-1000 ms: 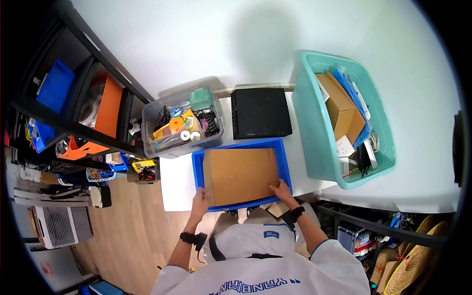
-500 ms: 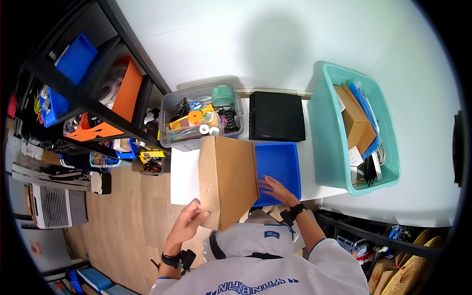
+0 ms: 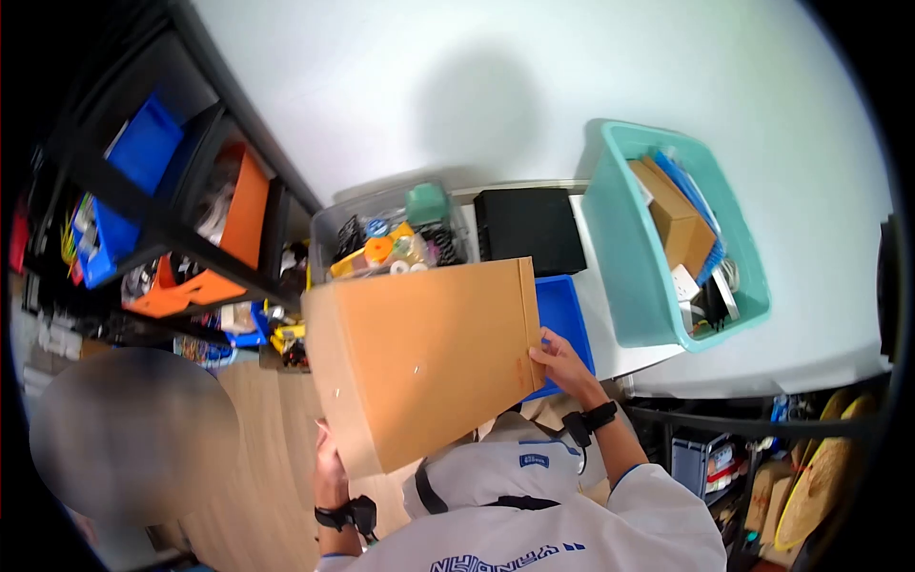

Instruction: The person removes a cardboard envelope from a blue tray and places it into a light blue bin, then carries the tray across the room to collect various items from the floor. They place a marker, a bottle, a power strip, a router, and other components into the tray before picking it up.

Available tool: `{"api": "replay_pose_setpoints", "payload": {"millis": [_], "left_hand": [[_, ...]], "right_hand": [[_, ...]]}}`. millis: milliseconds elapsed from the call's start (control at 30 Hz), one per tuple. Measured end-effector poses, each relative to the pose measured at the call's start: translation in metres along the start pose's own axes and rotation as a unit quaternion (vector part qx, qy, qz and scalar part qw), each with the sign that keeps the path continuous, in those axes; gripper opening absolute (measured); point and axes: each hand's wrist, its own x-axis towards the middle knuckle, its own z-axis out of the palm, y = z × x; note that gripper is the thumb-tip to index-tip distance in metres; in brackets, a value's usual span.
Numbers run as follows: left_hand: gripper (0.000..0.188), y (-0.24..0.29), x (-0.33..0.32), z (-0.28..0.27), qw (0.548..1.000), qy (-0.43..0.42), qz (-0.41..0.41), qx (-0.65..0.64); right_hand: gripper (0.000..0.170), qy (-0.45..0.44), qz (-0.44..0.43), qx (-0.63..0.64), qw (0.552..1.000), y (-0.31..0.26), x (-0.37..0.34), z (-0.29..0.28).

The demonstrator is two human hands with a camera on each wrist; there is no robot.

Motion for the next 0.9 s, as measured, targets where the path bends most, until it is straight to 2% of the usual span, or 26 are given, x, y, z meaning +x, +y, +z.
{"api": "replay_pose_setpoints", "payload": {"millis": [67,133,167,233,267,300,333,367,400,533,600,667,767,867,900], "left_hand": [[0.046,0.038,-0.02,0.06,0.987,0.162,-0.024,0.012],[0.045,0.037,0.003,0.048,0.999,0.009,0.016,-0.035],[0.045,0.039,0.015,0.056,0.999,-0.025,0.011,-0.033],[0.05,0.046,0.03,0.075,0.986,-0.107,0.048,-0.115],[0.05,0.05,0.039,0.084,0.984,-0.127,0.043,-0.115],[0.054,0.056,0.046,0.096,0.987,-0.147,0.014,-0.067],[0.058,0.062,0.05,0.107,0.987,-0.162,-0.013,-0.017],[0.054,0.062,0.05,0.123,0.992,-0.129,-0.007,-0.001],[0.054,0.061,0.051,0.135,0.991,-0.136,-0.008,0.001],[0.051,0.055,0.058,0.173,0.985,-0.152,0.049,0.071],[0.052,0.056,0.061,0.193,0.975,-0.153,0.107,0.123],[0.051,0.053,0.066,0.206,0.971,-0.163,0.117,0.133],[0.048,0.048,0.076,0.227,0.962,-0.176,0.16,0.136],[0.051,0.044,0.086,0.251,0.954,-0.206,0.192,0.106],[0.064,0.046,0.087,0.258,0.95,-0.223,0.185,0.12]], "right_hand": [[0.022,0.025,-0.034,-0.071,0.997,-0.01,-0.016,0.004],[0.021,0.06,-0.044,-0.101,0.992,-0.017,-0.032,0.001],[0.02,0.068,-0.033,-0.127,0.989,-0.02,-0.041,0.0],[0.02,0.11,-0.047,-0.133,0.984,-0.021,-0.06,-0.007],[0.019,0.12,-0.045,-0.139,0.982,-0.022,-0.067,-0.01],[0.019,0.119,-0.086,-0.14,0.979,-0.031,-0.079,-0.004],[0.019,0.13,-0.091,-0.141,0.977,-0.036,-0.09,-0.004],[0.019,0.148,-0.09,-0.17,0.97,-0.039,-0.1,-0.006],[0.019,0.165,-0.088,-0.199,0.962,-0.044,-0.11,-0.006],[0.019,0.187,-0.1,-0.132,0.968,-0.061,-0.146,-0.01],[0.019,0.189,-0.12,-0.116,0.968,-0.068,-0.159,-0.018],[0.018,0.19,-0.14,-0.101,0.967,-0.072,-0.173,-0.032],[0.021,0.182,-0.122,-0.139,0.966,-0.082,-0.19,-0.055],[0.03,0.162,-0.134,-0.13,0.969,-0.116,-0.211,-0.058],[0.032,0.151,-0.138,-0.184,0.962,-0.129,-0.219,-0.061]]}}
